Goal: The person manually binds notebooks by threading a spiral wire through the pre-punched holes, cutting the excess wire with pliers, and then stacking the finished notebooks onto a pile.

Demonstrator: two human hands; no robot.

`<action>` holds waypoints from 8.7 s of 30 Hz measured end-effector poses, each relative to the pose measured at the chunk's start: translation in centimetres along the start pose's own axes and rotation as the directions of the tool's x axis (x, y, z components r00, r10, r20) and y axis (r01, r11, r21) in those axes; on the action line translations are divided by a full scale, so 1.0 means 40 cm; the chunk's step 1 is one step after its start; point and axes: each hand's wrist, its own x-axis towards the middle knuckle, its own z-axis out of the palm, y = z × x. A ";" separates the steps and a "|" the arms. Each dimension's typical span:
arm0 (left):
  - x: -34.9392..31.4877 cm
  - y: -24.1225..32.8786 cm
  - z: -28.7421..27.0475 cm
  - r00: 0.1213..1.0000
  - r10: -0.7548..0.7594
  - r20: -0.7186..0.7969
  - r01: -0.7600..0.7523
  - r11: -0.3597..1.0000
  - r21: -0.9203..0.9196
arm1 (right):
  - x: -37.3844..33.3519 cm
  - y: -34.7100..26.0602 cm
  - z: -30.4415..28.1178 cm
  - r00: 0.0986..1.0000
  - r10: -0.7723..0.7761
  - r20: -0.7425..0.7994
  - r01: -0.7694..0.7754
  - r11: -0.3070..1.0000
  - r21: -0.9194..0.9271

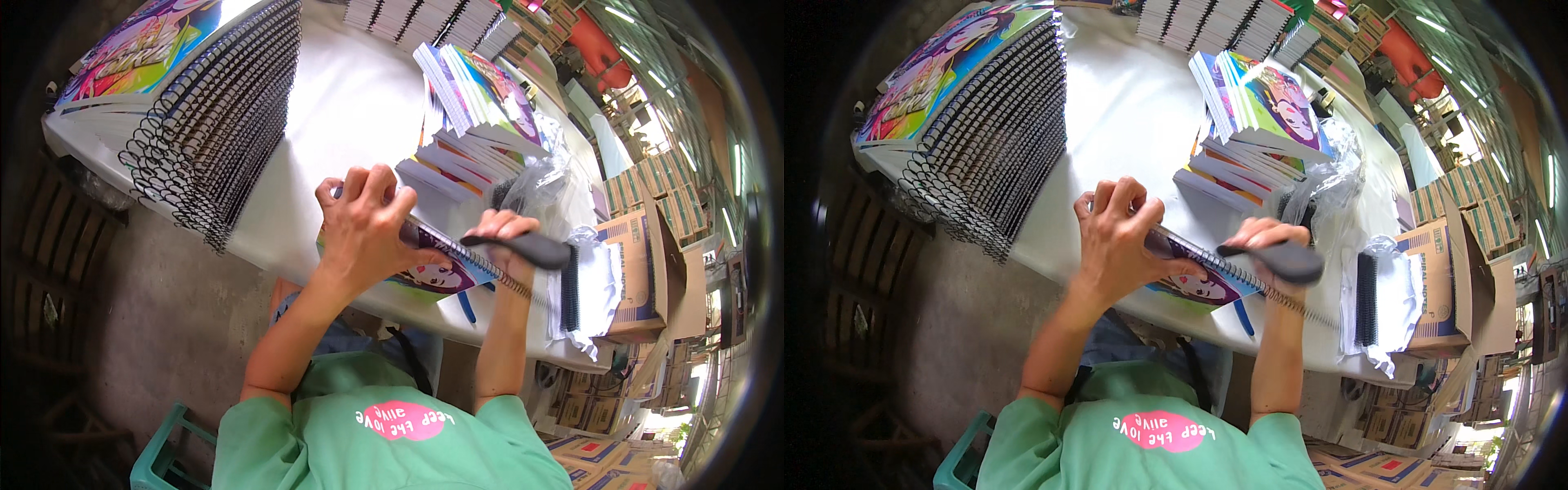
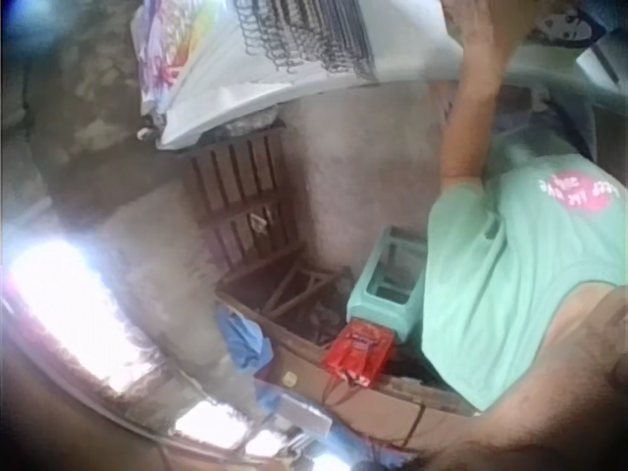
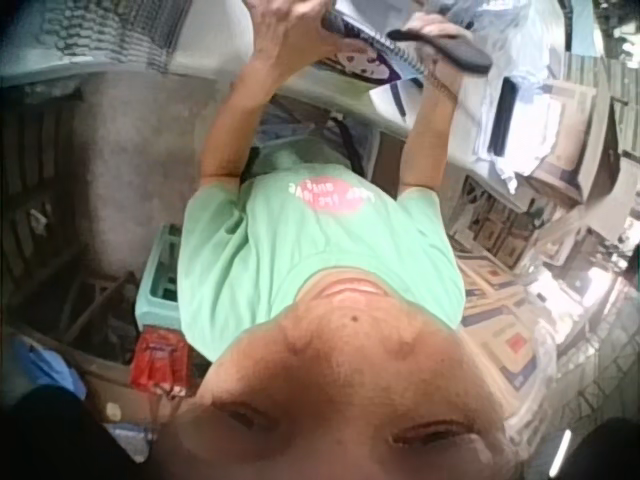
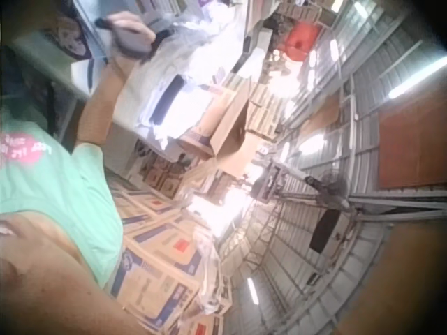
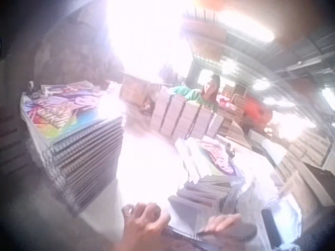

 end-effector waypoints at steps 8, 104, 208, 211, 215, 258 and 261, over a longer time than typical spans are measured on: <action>-0.011 -0.006 -0.006 0.987 0.102 -0.124 -0.107 0.993 -0.040 | 0.035 -0.007 0.047 0.993 0.050 0.109 -0.024 0.974 -0.226; -0.045 0.057 -0.158 0.830 -0.389 -0.399 -0.030 0.684 -0.729 | -0.406 0.028 0.032 0.793 0.081 -0.604 -0.578 -0.214 -0.788; -0.041 0.139 0.031 0.814 0.579 0.049 -0.575 0.815 -0.073 | -0.297 -0.214 -0.431 0.619 -0.321 -0.717 -0.674 0.251 -0.694; -0.048 0.140 0.013 0.809 0.585 0.054 -0.582 0.811 -0.066 | -0.412 -0.094 -0.641 0.526 -0.190 -0.829 -0.851 -0.126 -0.511; -0.094 0.092 0.058 0.798 0.602 0.016 -0.600 0.792 0.115 | -0.492 -0.022 -0.664 0.462 -0.138 -0.876 -0.827 -0.422 -0.370; -0.076 0.137 0.157 0.951 0.287 -0.119 -0.276 0.956 0.098 | -0.197 -0.164 0.020 0.953 0.017 -0.302 -0.256 0.572 -0.779; -0.077 0.137 0.156 0.949 0.293 -0.116 -0.278 0.952 0.129 | -0.177 -0.155 0.023 0.971 -0.031 -0.237 -0.175 0.585 -0.792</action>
